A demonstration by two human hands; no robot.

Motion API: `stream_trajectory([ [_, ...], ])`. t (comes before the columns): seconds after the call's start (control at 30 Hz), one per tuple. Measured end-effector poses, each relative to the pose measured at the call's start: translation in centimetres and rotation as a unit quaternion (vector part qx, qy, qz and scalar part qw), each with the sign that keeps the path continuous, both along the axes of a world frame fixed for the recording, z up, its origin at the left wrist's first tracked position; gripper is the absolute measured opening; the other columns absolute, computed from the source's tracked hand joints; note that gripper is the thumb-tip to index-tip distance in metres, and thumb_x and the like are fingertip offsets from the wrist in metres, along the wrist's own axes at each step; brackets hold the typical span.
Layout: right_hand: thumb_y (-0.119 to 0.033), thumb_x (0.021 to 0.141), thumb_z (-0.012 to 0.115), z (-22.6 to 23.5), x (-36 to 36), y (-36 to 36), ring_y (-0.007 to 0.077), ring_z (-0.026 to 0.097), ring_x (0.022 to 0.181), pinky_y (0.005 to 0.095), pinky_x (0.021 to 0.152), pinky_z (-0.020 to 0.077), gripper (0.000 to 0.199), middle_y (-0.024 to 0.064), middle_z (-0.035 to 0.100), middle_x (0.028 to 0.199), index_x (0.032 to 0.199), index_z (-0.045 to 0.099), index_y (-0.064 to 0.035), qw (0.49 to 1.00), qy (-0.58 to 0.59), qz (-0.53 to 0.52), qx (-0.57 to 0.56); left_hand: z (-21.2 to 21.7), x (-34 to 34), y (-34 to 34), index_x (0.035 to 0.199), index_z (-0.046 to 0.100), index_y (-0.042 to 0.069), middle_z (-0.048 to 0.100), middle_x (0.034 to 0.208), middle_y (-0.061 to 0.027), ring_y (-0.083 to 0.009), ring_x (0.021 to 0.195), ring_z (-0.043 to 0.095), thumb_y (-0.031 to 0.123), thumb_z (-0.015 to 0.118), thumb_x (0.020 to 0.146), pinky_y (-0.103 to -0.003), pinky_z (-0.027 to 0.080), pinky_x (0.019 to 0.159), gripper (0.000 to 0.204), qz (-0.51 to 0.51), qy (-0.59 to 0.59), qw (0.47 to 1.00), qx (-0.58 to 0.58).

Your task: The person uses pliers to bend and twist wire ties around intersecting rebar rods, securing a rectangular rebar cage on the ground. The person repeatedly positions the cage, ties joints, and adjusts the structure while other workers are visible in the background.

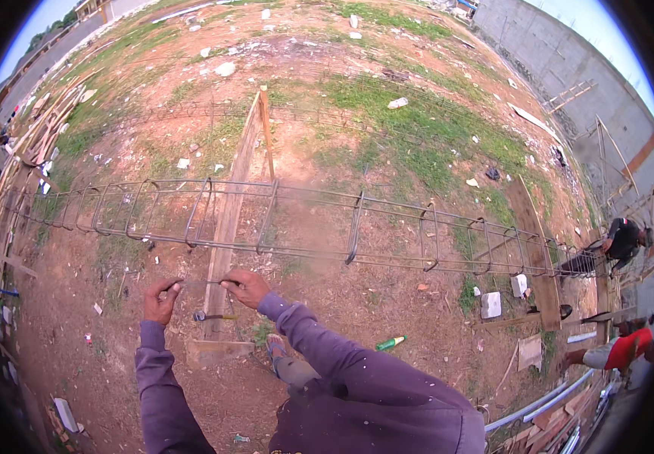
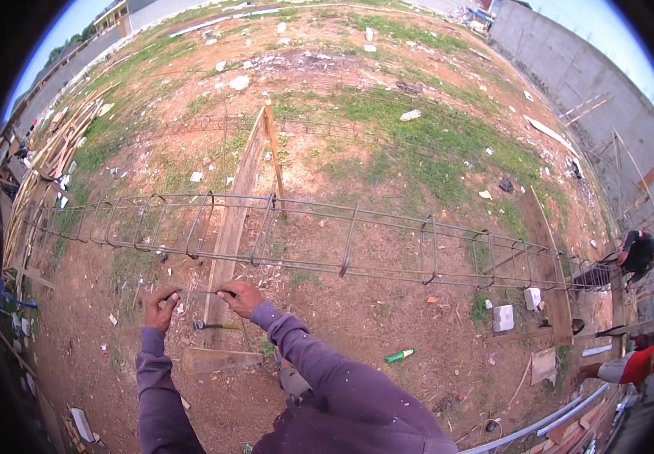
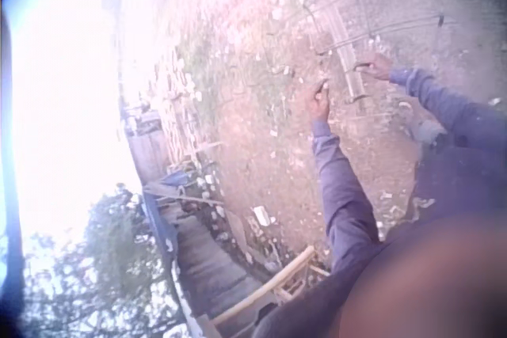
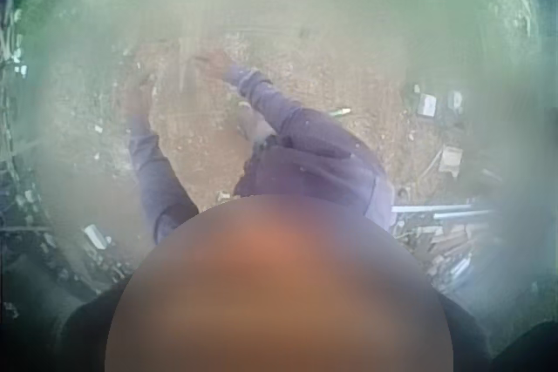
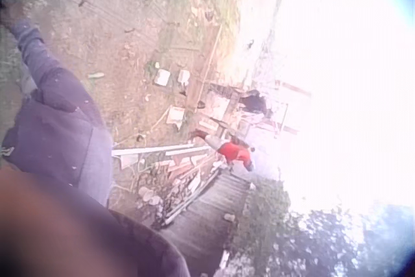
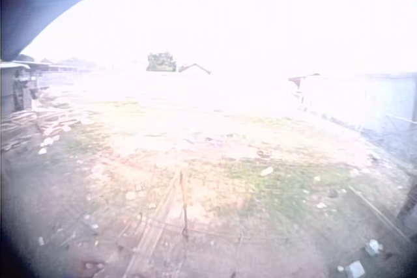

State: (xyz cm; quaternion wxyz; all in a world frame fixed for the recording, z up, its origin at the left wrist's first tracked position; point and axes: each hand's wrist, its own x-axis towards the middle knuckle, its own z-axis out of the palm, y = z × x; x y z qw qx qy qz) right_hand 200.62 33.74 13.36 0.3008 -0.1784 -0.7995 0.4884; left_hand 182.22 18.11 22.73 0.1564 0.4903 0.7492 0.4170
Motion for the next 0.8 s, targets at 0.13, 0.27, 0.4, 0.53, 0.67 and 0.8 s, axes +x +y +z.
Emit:
stream_trajectory([
  [0.13,-0.03,0.089,0.058,-6.4,-1.5,-0.4,0.0317,0.062,0.086,0.0415,0.079,0.0481,0.028,0.0134,0.064,0.087,0.097,0.066,-0.0049,0.988,-0.131,-0.034,-0.077,-9.2,-4.6,2.6,0.101,0.069,0.001,0.067,0.088,-0.012,-0.0224,0.086,0.064,0.013,0.061,0.087,-0.032,0.047,0.085,0.02,-0.061,-0.025,0.996,-0.063],
  [0.27,-0.034,0.089,0.058,-8.4,-1.7,-2.2,0.0319,0.06,0.086,0.0434,0.075,0.046,0.031,0.0153,0.063,0.089,0.092,0.064,-0.0034,0.962,-0.178,0.023,-0.204,-12.1,-6.5,3.4,0.102,0.068,0.0,0.068,0.084,-0.0123,-0.0201,0.083,0.064,0.01,0.059,0.087,-0.031,0.049,0.079,0.02,-0.094,-0.092,0.984,-0.124],
  [0.4,-0.039,0.089,0.057,-9.8,-0.3,-4.3,0.0358,0.059,0.077,0.043,0.07,0.046,0.04,0.0194,0.061,0.083,0.107,0.062,-0.0034,0.951,-0.271,-0.043,-0.14,-13.4,-6.7,4.0,0.097,0.067,-0.002,0.067,0.079,-0.0115,-0.0174,0.077,0.063,0.009,0.058,0.087,-0.029,0.048,0.073,0.017,-0.155,-0.132,0.962,-0.179],
  [0.53,-0.038,0.086,0.055,-13.5,4.5,-8.9,0.0368,0.062,0.08,0.0455,0.071,0.0473,0.034,0.0175,0.064,0.08,0.095,0.064,-0.0057,0.924,-0.218,-0.28,0.143,-16.1,-6.5,3.3,0.088,0.066,-0.003,0.064,0.072,-0.007,-0.0145,0.07,0.058,0.017,0.058,0.087,-0.028,0.046,0.066,0.021,-0.235,-0.18,0.947,-0.122],
  [0.67,-0.043,0.092,0.047,-17.2,9.9,-15.2,0.0395,0.063,0.094,0.0475,0.083,0.0484,0.039,0.021,0.066,0.1,0.105,0.067,-0.0127,0.733,-0.456,-0.409,-0.294,-17.8,-6.2,3.1,0.067,0.058,0.0,0.052,0.062,0.0001,-0.0094,0.063,0.046,0.03,0.057,0.09,-0.028,0.036,0.059,0.037,-0.204,-0.353,0.9,-0.156],
  [0.8,-0.049,0.088,0.052,-16.6,10.3,-20.5,0.0373,0.054,0.112,0.0486,0.096,0.0404,0.045,0.0191,0.063,0.11,0.111,0.065,-0.0134,0.718,-0.486,-0.424,-0.262,-17.7,-6.0,3.6,0.073,0.061,-0.002,0.055,0.062,-0.0044,-0.0139,0.064,0.05,0.037,0.051,0.095,-0.031,0.041,0.06,0.046,-0.262,-0.253,0.928,-0.073],
])
